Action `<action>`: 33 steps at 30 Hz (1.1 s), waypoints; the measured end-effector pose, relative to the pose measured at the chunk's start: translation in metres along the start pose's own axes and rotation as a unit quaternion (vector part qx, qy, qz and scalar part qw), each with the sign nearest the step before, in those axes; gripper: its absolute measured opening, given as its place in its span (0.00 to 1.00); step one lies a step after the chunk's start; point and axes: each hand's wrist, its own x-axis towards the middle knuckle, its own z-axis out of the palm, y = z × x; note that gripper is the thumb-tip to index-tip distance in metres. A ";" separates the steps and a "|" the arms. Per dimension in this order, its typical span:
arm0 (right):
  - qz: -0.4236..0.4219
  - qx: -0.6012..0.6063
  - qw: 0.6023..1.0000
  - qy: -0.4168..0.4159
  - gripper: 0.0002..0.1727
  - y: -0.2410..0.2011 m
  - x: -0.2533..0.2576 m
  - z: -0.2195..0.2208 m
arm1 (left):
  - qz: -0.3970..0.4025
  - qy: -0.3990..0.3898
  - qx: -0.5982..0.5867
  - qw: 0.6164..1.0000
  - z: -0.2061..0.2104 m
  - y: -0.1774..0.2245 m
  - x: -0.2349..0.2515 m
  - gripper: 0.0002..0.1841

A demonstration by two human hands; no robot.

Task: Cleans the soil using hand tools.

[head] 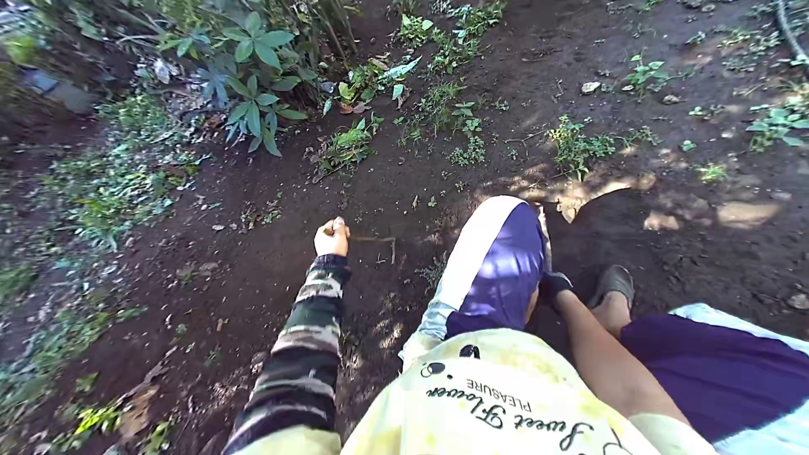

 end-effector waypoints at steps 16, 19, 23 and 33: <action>0.179 0.290 0.904 -0.260 0.23 -0.041 0.050 -0.003 | -0.065 0.018 -0.070 0.995 -0.018 0.021 0.014 0.22; 0.220 0.372 0.873 -0.228 0.22 -0.051 0.045 0.020 | -0.051 0.038 -0.044 0.997 -0.028 0.048 0.042 0.21; 0.303 0.517 0.786 -0.150 0.17 -0.073 0.056 0.044 | -0.022 0.089 -0.039 0.995 -0.021 0.057 0.088 0.22; 0.337 0.494 0.799 -0.066 0.26 -0.149 0.156 0.073 | -0.020 0.187 -0.021 0.982 -0.011 -0.025 0.190 0.24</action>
